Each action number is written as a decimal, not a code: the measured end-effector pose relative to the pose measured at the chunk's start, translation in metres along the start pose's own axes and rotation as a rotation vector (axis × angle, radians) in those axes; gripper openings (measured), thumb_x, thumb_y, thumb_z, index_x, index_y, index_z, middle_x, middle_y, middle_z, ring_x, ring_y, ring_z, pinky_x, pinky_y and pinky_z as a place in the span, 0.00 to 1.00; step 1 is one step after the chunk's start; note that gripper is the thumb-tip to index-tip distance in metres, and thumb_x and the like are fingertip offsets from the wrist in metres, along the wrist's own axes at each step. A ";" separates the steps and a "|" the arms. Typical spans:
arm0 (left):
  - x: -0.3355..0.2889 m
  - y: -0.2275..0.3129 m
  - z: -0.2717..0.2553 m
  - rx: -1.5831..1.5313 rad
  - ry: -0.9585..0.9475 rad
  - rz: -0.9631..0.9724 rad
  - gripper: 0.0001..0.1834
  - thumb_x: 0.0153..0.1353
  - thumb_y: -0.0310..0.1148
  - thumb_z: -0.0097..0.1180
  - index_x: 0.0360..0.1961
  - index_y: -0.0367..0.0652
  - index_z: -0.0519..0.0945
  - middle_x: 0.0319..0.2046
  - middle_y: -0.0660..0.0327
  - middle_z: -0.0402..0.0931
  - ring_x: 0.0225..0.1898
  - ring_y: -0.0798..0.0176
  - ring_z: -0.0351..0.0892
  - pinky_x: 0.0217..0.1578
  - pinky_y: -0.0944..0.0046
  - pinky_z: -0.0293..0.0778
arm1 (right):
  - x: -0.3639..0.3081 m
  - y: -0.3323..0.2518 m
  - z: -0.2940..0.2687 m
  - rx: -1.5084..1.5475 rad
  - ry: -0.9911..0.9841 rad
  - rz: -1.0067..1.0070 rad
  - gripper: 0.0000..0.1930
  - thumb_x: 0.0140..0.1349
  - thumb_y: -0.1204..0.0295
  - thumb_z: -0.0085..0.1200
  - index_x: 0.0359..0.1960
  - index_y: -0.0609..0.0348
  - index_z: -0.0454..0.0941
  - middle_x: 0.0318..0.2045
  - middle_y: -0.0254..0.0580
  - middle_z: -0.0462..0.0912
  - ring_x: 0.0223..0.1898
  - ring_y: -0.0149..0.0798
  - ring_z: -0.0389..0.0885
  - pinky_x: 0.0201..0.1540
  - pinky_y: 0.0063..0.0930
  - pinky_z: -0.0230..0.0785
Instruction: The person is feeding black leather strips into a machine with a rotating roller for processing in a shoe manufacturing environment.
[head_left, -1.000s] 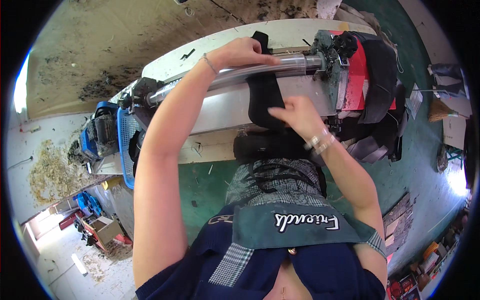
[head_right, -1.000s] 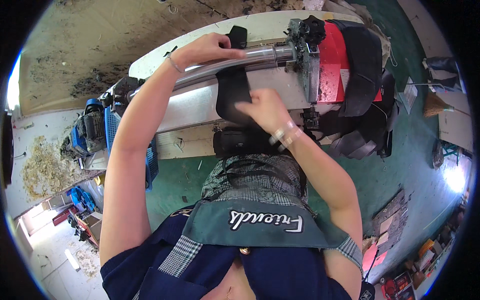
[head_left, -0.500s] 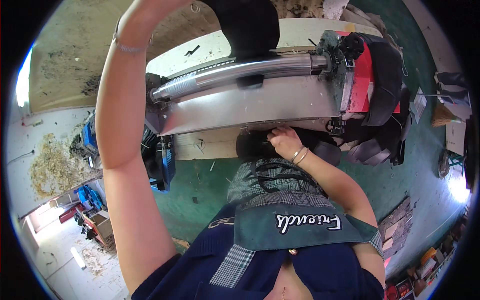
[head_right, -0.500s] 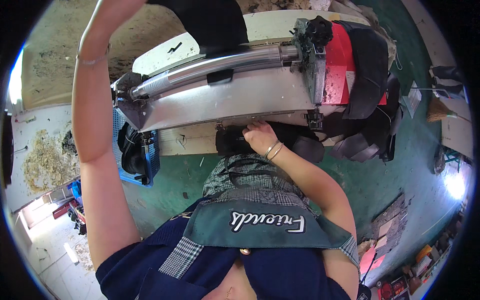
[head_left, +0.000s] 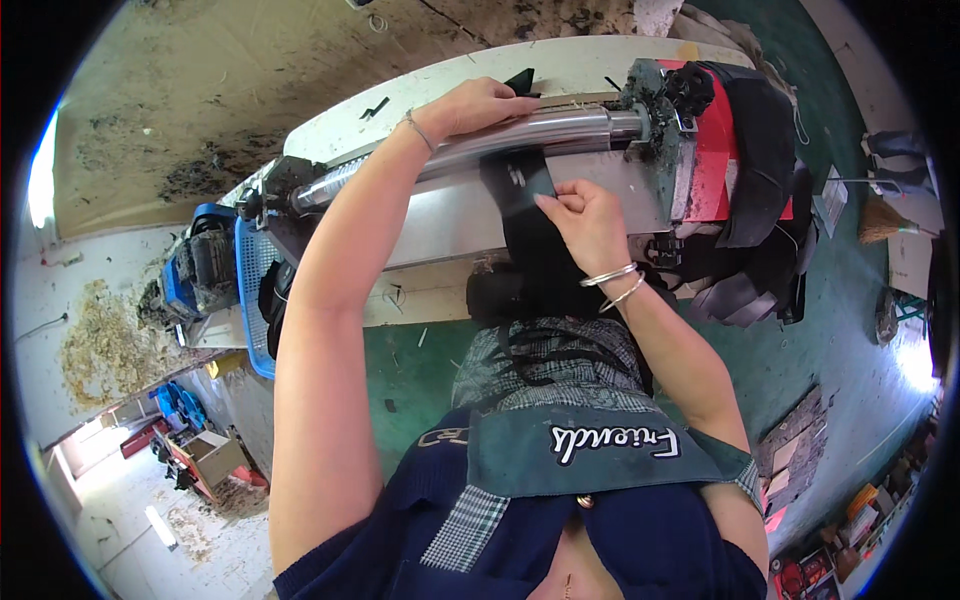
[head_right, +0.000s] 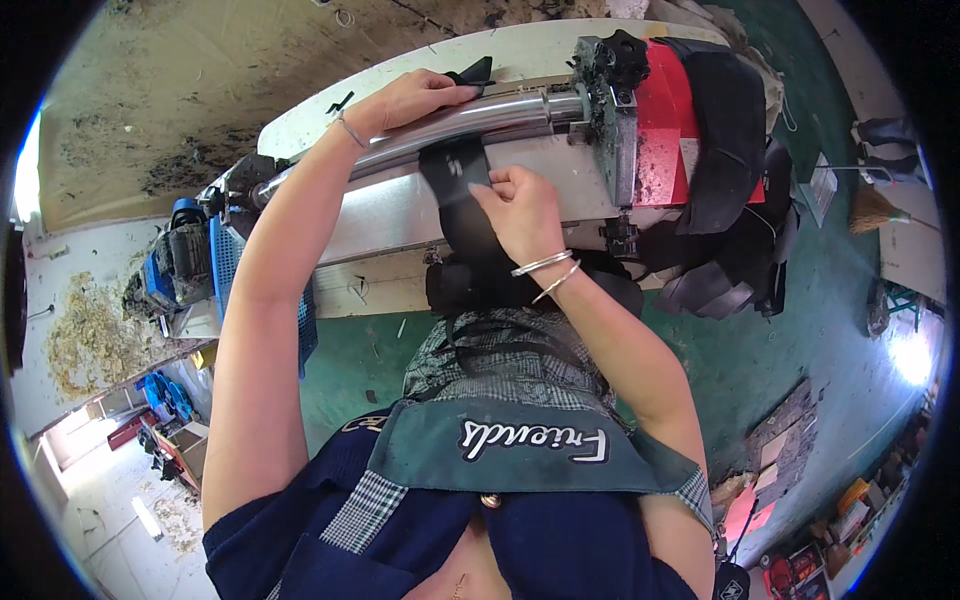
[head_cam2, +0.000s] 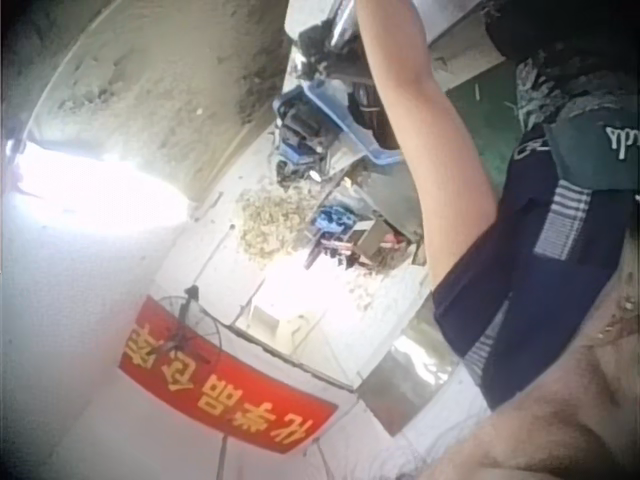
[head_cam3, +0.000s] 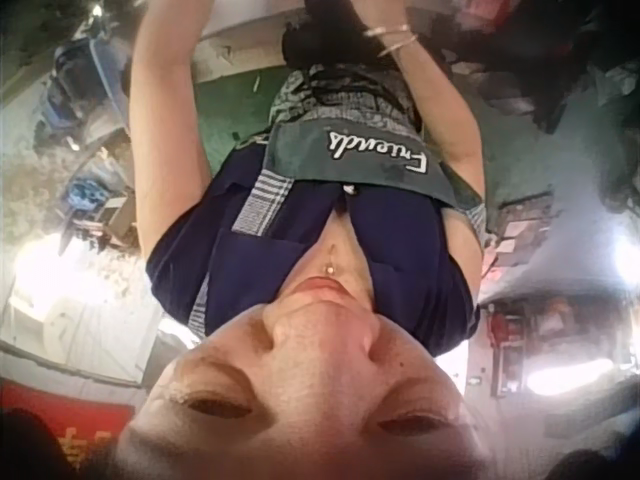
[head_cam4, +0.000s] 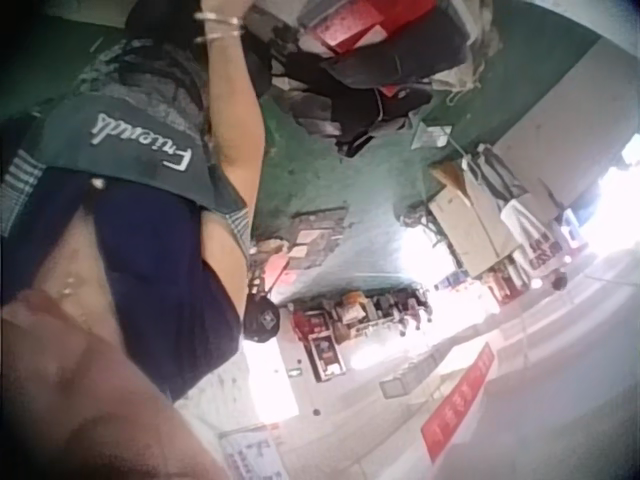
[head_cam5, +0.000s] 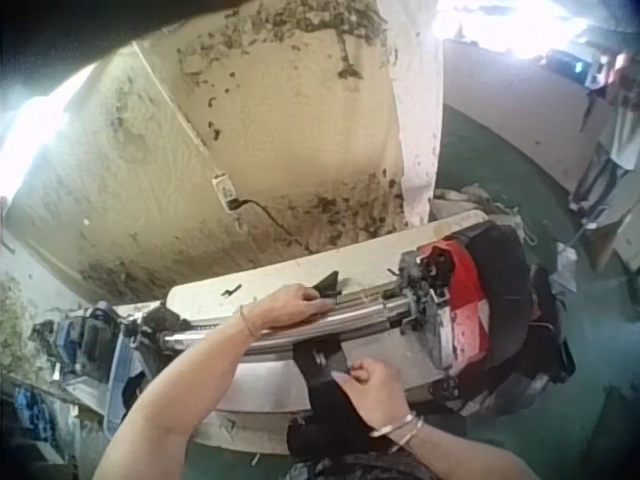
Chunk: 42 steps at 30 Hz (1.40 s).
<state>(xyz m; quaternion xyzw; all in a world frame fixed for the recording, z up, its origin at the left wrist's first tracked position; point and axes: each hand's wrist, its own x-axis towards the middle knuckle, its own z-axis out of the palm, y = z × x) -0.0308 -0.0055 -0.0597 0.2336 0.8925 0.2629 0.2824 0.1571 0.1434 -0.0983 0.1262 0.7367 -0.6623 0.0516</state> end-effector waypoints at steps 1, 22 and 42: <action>-0.008 0.012 -0.005 0.045 -0.050 -0.088 0.11 0.52 0.36 0.61 0.29 0.39 0.80 0.24 0.60 0.77 0.29 0.65 0.73 0.34 0.64 0.70 | 0.001 0.000 0.000 0.088 -0.013 -0.024 0.13 0.57 0.74 0.61 0.35 0.76 0.77 0.26 0.49 0.84 0.26 0.28 0.81 0.29 0.23 0.72; -0.043 0.055 -0.121 0.308 0.610 0.350 0.20 0.52 0.13 0.53 0.47 0.36 0.80 0.37 0.55 0.83 0.34 0.66 0.81 0.38 0.66 0.76 | -0.061 0.057 -0.001 -0.574 -0.288 -0.706 0.04 0.53 0.74 0.56 0.31 0.55 0.78 0.30 0.40 0.80 0.32 0.41 0.81 0.37 0.34 0.73; -0.004 -0.021 -0.048 0.135 0.363 0.266 0.10 0.50 0.21 0.51 0.29 0.42 0.85 0.25 0.57 0.81 0.27 0.62 0.78 0.33 0.65 0.74 | -0.061 0.004 -0.007 -0.327 -0.303 -0.428 0.07 0.58 0.74 0.57 0.37 0.61 0.80 0.30 0.41 0.83 0.32 0.38 0.81 0.34 0.29 0.73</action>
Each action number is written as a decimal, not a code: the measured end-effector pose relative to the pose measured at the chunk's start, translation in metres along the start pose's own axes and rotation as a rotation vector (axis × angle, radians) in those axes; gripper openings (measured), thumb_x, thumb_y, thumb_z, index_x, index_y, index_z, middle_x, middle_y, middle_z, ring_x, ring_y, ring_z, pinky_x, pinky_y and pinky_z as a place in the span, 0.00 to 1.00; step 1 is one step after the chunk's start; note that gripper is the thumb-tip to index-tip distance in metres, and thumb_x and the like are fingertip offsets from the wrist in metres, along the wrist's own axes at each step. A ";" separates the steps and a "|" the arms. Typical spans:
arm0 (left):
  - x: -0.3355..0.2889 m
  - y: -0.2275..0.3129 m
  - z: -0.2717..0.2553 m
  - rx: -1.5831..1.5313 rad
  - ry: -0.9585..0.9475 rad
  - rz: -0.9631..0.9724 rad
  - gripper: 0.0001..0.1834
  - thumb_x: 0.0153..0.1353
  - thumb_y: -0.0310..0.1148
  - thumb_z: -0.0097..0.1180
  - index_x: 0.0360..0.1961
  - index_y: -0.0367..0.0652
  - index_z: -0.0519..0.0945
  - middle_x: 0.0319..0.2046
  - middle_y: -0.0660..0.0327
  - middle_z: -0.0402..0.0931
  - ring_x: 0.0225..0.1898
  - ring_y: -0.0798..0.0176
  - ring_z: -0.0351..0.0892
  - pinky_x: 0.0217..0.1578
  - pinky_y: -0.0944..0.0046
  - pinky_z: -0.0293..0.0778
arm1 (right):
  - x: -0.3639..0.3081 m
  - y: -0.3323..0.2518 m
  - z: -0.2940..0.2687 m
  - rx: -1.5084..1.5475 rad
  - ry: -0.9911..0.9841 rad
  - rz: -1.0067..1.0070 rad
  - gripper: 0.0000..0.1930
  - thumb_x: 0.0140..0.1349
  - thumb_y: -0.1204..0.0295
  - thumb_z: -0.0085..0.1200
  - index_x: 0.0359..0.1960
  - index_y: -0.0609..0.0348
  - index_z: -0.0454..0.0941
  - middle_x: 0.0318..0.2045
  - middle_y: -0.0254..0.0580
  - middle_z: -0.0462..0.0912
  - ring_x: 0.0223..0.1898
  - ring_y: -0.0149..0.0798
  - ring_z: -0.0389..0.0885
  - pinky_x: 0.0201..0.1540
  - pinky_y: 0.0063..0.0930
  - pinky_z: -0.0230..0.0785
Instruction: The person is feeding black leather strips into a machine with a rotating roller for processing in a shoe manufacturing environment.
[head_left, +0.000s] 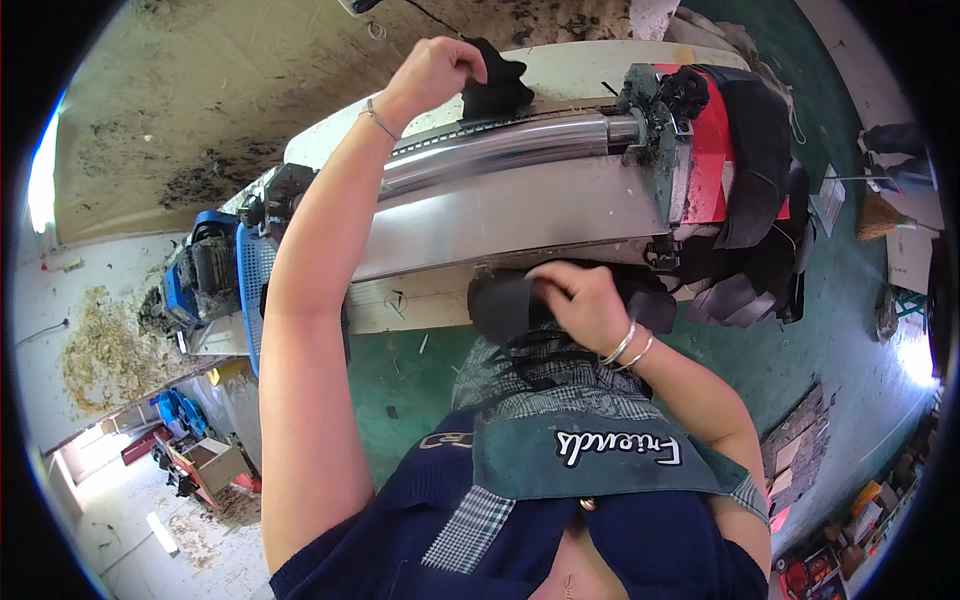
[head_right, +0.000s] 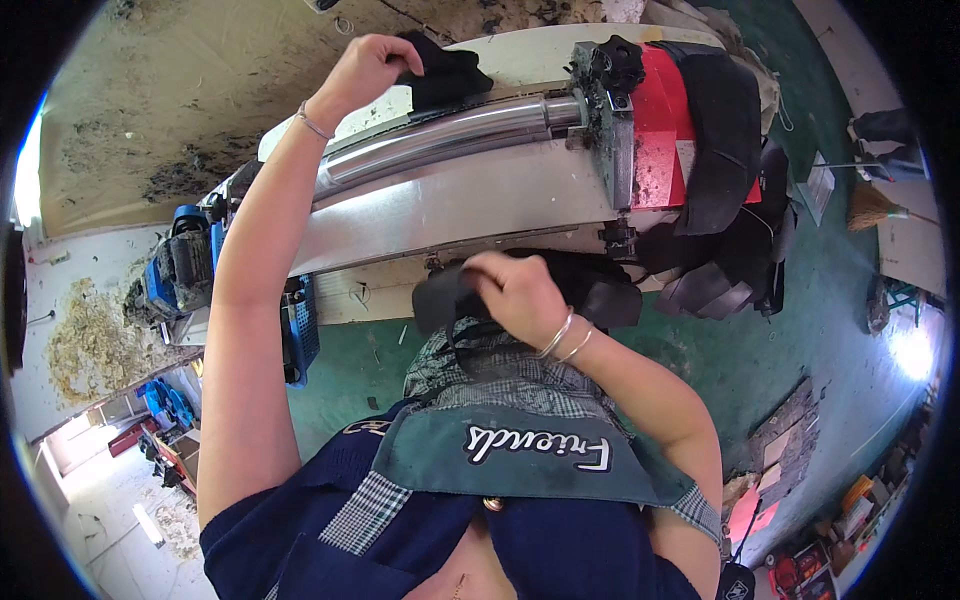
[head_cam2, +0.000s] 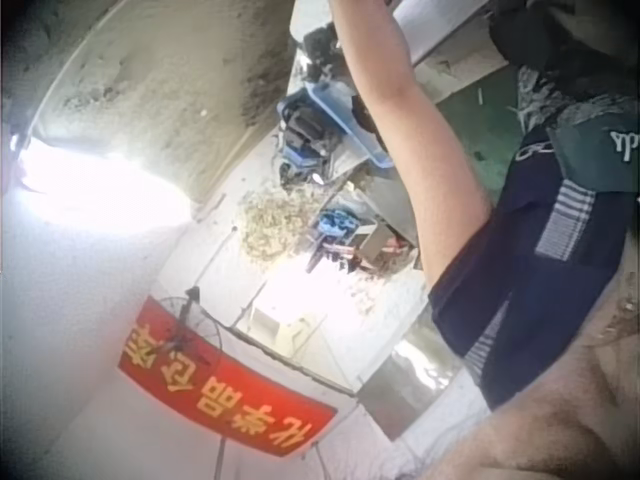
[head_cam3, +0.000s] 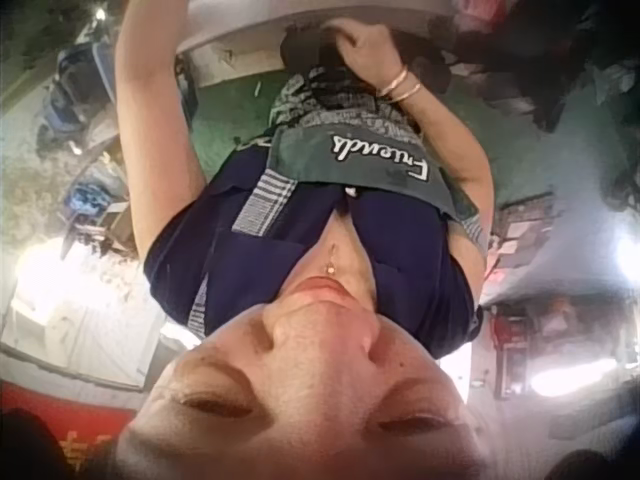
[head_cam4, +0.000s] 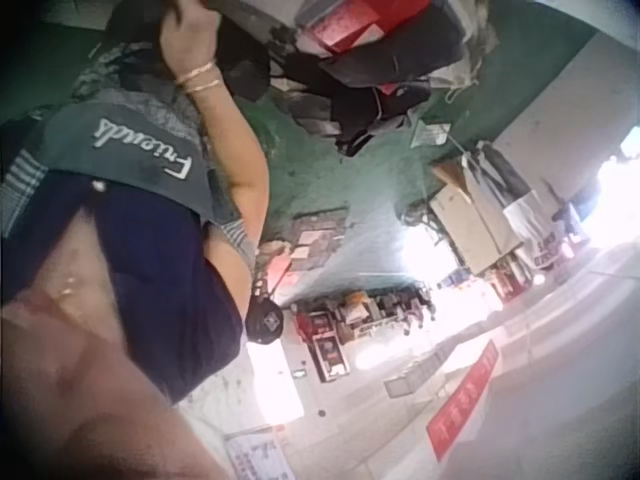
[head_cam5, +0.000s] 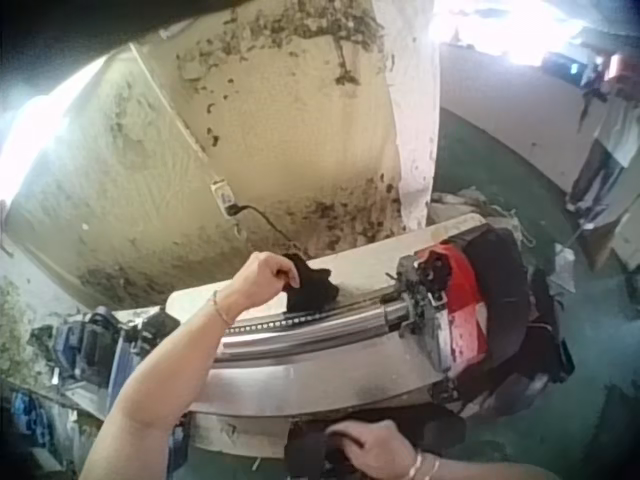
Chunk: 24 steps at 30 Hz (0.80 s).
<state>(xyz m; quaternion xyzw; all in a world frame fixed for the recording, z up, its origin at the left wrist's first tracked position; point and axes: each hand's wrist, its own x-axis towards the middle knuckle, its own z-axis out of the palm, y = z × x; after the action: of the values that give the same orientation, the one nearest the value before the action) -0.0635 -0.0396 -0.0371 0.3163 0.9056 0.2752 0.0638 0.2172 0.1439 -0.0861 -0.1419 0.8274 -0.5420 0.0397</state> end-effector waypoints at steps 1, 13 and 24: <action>0.000 0.000 0.002 -0.069 -0.095 -0.029 0.11 0.47 0.23 0.50 0.28 0.44 0.85 0.24 0.54 0.81 0.30 0.58 0.81 0.35 0.63 0.75 | 0.005 -0.006 -0.006 0.133 0.054 0.177 0.08 0.60 0.76 0.57 0.39 0.65 0.79 0.29 0.42 0.84 0.29 0.27 0.80 0.31 0.24 0.72; -0.023 0.044 0.023 0.086 -0.381 -0.180 0.34 0.54 0.61 0.56 0.32 0.34 0.81 0.27 0.48 0.79 0.31 0.53 0.78 0.35 0.59 0.72 | 0.054 0.016 -0.014 0.405 0.094 0.395 0.16 0.56 0.72 0.60 0.40 0.76 0.76 0.25 0.49 0.83 0.26 0.32 0.81 0.30 0.28 0.72; -0.023 0.116 -0.080 -0.098 -0.089 0.179 0.10 0.49 0.14 0.60 0.28 0.39 0.73 0.22 0.69 0.69 0.28 0.76 0.68 0.31 0.72 0.68 | -0.018 0.111 0.078 -0.737 -0.007 -0.019 0.16 0.49 0.63 0.62 0.39 0.56 0.79 0.38 0.45 0.81 0.51 0.46 0.75 0.59 0.42 0.62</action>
<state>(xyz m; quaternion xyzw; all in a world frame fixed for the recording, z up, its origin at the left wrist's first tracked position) -0.0061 -0.0144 0.0910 0.4041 0.8557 0.3093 0.0942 0.2303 0.1212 -0.2201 -0.1559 0.9656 -0.2075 -0.0163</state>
